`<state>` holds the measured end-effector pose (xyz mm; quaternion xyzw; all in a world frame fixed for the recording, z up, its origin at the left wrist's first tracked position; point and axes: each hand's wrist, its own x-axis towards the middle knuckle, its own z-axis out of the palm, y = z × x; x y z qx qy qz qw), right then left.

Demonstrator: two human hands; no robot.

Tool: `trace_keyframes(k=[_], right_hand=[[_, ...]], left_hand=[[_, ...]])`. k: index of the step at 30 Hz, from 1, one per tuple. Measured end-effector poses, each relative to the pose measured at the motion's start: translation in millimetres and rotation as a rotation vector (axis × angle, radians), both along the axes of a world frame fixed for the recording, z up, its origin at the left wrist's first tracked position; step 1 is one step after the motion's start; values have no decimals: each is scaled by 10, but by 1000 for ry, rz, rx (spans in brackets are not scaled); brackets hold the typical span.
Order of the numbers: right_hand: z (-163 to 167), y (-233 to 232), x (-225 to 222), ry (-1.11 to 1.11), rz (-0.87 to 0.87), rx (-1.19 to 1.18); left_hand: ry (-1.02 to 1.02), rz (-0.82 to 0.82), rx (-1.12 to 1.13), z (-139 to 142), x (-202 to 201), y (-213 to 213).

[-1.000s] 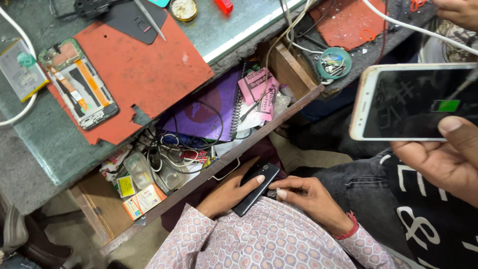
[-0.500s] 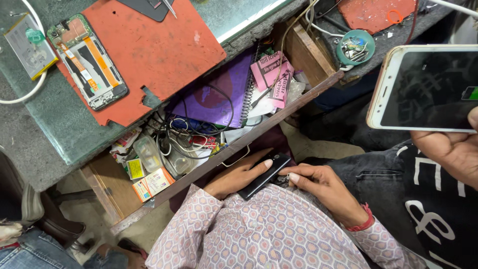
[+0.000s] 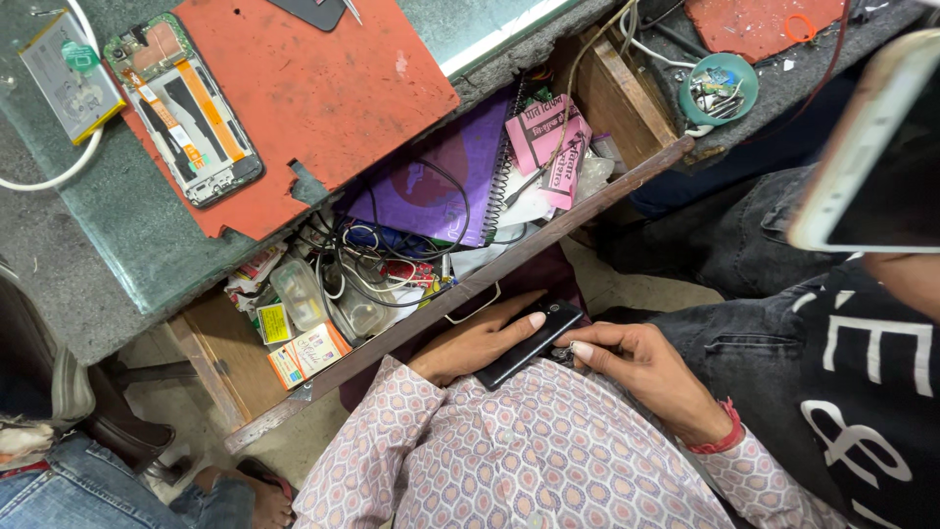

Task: The person picks up a smartphone from a cluttered repair workbench, pries open its back cover, removes the battery, and uses a screwdriver to unscrew components from the exposed internals, handling the disassembled parts on the bench.

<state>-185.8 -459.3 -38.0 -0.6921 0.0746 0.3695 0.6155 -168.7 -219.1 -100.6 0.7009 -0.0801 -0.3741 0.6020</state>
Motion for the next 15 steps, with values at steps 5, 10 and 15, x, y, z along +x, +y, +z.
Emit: trace_keyframes(k=[5, 10, 15], right_hand=[[38, 29, 53, 28, -14, -26], [11, 38, 59, 66, -46, -49], [-35, 41, 59, 88, -92, -6]], left_hand=[[33, 5, -27, 21, 24, 1], [-38, -2, 23, 32, 30, 27], [-59, 20, 9, 26, 23, 37]])
